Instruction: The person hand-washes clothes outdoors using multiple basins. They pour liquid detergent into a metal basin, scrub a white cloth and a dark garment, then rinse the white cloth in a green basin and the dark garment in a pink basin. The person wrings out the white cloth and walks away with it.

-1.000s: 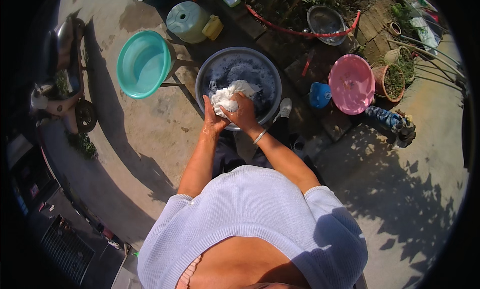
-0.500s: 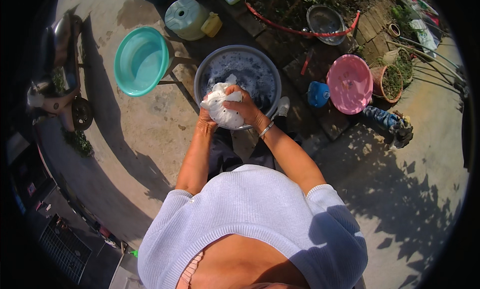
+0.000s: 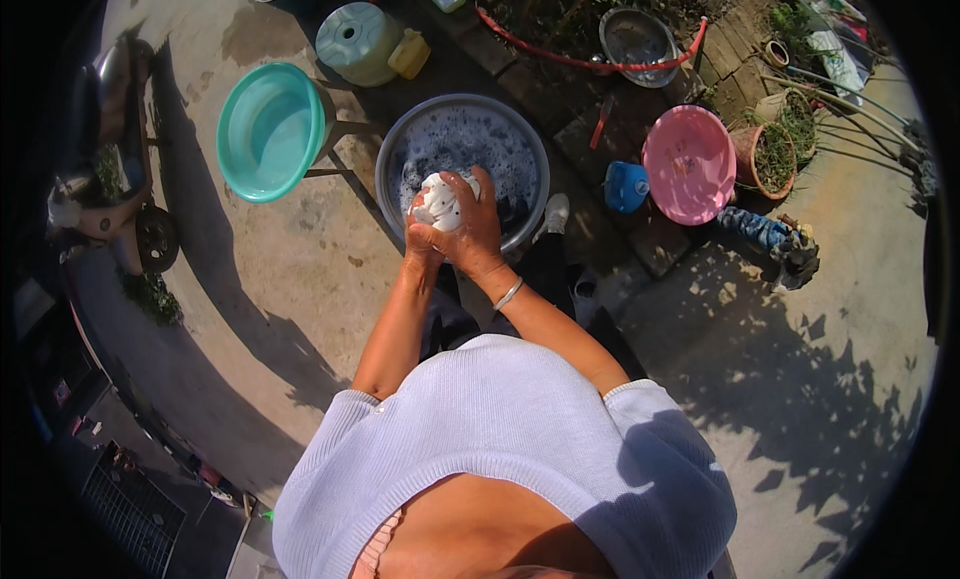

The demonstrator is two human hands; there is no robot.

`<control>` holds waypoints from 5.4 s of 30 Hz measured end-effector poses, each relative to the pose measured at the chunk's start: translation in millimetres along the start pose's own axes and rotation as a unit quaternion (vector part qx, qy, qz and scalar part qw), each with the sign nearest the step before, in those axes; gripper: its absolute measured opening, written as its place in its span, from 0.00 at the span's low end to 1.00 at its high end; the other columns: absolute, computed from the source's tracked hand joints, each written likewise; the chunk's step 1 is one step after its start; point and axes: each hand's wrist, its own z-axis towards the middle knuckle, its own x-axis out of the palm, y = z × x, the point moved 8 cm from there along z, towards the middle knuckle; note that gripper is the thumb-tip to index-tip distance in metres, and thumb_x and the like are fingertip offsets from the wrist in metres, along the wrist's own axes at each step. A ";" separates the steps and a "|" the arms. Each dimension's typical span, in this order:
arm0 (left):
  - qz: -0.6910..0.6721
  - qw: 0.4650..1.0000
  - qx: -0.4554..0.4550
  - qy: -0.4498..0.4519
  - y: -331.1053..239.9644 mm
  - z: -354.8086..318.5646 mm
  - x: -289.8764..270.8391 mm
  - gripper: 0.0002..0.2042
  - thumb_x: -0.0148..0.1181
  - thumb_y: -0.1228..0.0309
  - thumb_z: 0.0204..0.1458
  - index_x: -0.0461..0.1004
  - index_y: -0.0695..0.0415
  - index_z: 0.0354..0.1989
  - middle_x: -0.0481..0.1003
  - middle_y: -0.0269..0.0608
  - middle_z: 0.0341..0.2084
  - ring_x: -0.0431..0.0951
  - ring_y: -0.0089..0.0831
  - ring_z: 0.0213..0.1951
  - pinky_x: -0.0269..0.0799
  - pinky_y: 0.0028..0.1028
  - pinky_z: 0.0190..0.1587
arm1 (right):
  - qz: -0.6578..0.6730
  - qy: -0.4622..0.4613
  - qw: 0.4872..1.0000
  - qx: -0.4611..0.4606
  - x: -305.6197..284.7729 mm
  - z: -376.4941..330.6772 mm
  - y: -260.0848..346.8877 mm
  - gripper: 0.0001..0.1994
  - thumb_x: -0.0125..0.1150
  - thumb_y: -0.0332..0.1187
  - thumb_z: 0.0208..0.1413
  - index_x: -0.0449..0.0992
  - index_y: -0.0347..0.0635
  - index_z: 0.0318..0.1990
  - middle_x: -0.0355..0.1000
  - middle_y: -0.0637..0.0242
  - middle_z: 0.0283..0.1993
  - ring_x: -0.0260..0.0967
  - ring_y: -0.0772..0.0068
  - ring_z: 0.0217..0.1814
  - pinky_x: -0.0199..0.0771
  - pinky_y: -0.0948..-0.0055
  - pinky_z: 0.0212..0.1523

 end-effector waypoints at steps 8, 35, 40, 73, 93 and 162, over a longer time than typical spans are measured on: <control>0.191 0.973 0.080 -0.101 -40.2 -25.8 41.4 0.10 0.52 0.67 0.53 0.73 0.59 0.37 0.74 0.37 0.30 0.74 0.26 0.33 0.70 0.24 0.37 | 0.214 -0.007 0.970 0.114 10.1 7.6 -31.5 0.15 0.68 0.38 0.41 0.74 0.39 0.35 0.70 0.60 0.35 0.70 0.66 0.39 0.70 0.69 0.41; -0.081 0.989 -0.107 -0.059 -11.9 -40.3 -14.5 0.41 0.42 0.33 0.48 0.58 0.53 0.62 0.62 0.47 0.59 0.61 0.48 0.60 0.56 0.50 0.61 | 0.045 0.205 0.977 0.037 45.7 -4.7 -48.3 0.20 0.67 0.46 0.42 0.75 0.44 0.39 0.72 0.56 0.37 0.71 0.50 0.43 0.68 0.58 0.48; -0.086 0.987 -0.118 0.064 -17.0 -25.6 -15.4 0.31 0.42 0.43 0.55 0.63 0.57 0.57 0.66 0.48 0.55 0.67 0.45 0.55 0.62 0.44 0.58 | 0.002 0.028 0.995 -0.090 20.1 -4.8 13.8 0.23 0.68 0.51 0.37 0.75 0.45 0.36 0.67 0.58 0.47 0.66 0.49 0.45 0.70 0.56 0.39; 0.240 0.959 -0.148 -0.004 128.0 9.5 99.5 0.29 0.39 0.48 0.60 0.54 0.54 0.64 0.59 0.42 0.61 0.60 0.40 0.61 0.59 0.44 0.59 | 0.601 0.000 0.714 0.359 -115.4 -25.5 -191.1 0.25 0.64 0.41 0.51 0.67 0.37 0.53 0.72 0.62 0.48 0.69 0.67 0.51 0.69 0.65 0.52; 0.495 0.826 -0.105 -0.248 120.4 30.9 8.1 0.12 0.57 0.61 0.54 0.72 0.52 0.42 0.74 0.33 0.32 0.73 0.21 0.29 0.68 0.22 0.29 | 0.286 -0.518 0.740 0.321 -556.1 -38.4 -589.1 0.11 0.62 0.21 0.39 0.75 0.36 0.35 0.72 0.63 0.29 0.70 0.72 0.25 0.72 0.73 0.27; 0.595 0.713 0.235 -0.287 -39.3 34.4 -119.6 0.22 0.63 0.64 0.48 0.66 0.58 0.51 0.75 0.48 0.40 0.75 0.41 0.41 0.69 0.34 0.47 | -0.178 0.226 0.953 0.098 98.9 91.2 -258.5 0.36 0.70 0.47 0.40 0.66 0.37 0.55 0.63 0.38 0.54 0.64 0.40 0.54 0.69 0.56 0.51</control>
